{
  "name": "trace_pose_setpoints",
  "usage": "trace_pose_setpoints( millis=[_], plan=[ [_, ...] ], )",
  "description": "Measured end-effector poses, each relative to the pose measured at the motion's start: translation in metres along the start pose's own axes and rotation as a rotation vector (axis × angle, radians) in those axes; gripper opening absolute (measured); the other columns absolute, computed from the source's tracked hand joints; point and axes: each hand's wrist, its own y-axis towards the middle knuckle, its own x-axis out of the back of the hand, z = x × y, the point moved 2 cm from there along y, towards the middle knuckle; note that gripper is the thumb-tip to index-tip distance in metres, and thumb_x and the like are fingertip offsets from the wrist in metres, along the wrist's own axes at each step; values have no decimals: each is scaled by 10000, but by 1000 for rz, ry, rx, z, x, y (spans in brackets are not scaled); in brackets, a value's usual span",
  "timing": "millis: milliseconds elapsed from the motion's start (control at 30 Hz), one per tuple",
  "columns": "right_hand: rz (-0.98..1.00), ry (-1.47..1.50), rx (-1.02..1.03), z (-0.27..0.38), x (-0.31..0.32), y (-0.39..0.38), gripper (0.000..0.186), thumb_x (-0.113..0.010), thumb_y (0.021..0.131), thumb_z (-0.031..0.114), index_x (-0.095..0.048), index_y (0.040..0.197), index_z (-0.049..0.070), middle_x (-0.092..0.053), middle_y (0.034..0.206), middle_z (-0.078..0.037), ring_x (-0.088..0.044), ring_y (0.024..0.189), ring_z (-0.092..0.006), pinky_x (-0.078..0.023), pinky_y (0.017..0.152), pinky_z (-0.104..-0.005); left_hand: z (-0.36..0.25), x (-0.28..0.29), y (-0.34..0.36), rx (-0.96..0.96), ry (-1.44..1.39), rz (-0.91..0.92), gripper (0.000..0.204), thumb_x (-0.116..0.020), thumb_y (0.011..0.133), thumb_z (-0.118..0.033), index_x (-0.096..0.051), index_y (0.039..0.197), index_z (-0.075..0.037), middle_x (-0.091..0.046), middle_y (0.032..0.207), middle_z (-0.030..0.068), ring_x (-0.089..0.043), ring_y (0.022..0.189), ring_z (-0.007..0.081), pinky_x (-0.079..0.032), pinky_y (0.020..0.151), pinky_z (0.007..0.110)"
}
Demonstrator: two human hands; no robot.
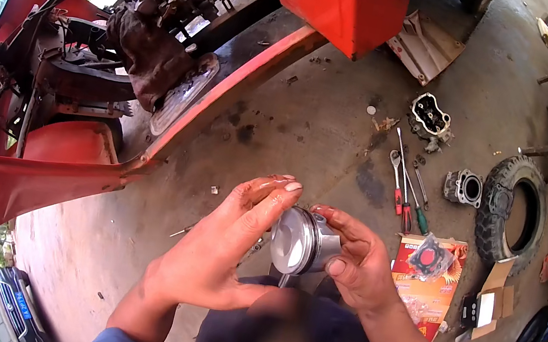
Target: The person assembles a motorcycle engine component, first by hand and then using pliers to install a small circular metal ring on a piston.
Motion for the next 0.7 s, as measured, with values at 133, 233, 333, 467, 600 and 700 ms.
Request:
trace_pose_setpoints(
  millis=[133, 233, 333, 467, 600, 700],
  plan=[
    [25, 61, -102, 31, -34, 68, 748, -848, 878, 189, -478, 1486, -40, -517, 1507, -136, -509, 1389, -252, -411, 1175, -432, 4, 64, 29, 12, 19, -53, 979, -953, 680, -294, -500, 1506, -26, -547, 1459, 214, -529, 1342, 415, -475, 1078, 471],
    [27, 145, -243, 29, -73, 92, 699, -819, 905, 217, -495, 1480, -14, -534, 1484, -131, -549, 1346, -243, -452, 1139, -441, -2, 114, 22, 132, 15, -20, 940, -938, 696, -254, -507, 1501, -29, -558, 1433, 222, -539, 1332, 412, -487, 1068, 468],
    [50, 170, -343, 35, -114, 119, 669, -791, 931, 246, -499, 1477, -7, -563, 1457, -135, -599, 1301, -254, -500, 1093, -474, -9, 159, 11, 196, 22, -20, 911, -920, 714, -206, -501, 1503, -27, -559, 1424, 223, -556, 1313, 403, -504, 1053, 458],
    [63, 247, -460, 33, -160, 148, 667, -793, 928, 267, -511, 1464, -10, -615, 1406, -134, -622, 1283, -267, -515, 1081, -477, -17, 215, -5, 288, -42, -44, 880, -895, 734, -151, -494, 1506, -21, -557, 1412, 221, -582, 1277, 394, -529, 1025, 436],
    [106, 224, -512, 46, -210, 170, 701, -788, 924, 345, -515, 1455, -23, -649, 1362, -128, -645, 1251, -247, -545, 1051, -435, -36, 269, -10, 290, 44, -53, 836, -861, 755, -102, -489, 1497, -7, -566, 1379, 213, -591, 1252, 402, -534, 1013, 431],
    [129, 200, -552, 53, -238, 200, 730, -773, 931, 389, -503, 1463, -31, -658, 1342, -119, -660, 1220, -233, -559, 1026, -415, -37, 303, -7, 316, 61, -77, 790, -842, 749, -77, -509, 1460, 7, -578, 1347, 212, -606, 1219, 401, -541, 988, 428]
  ],
)
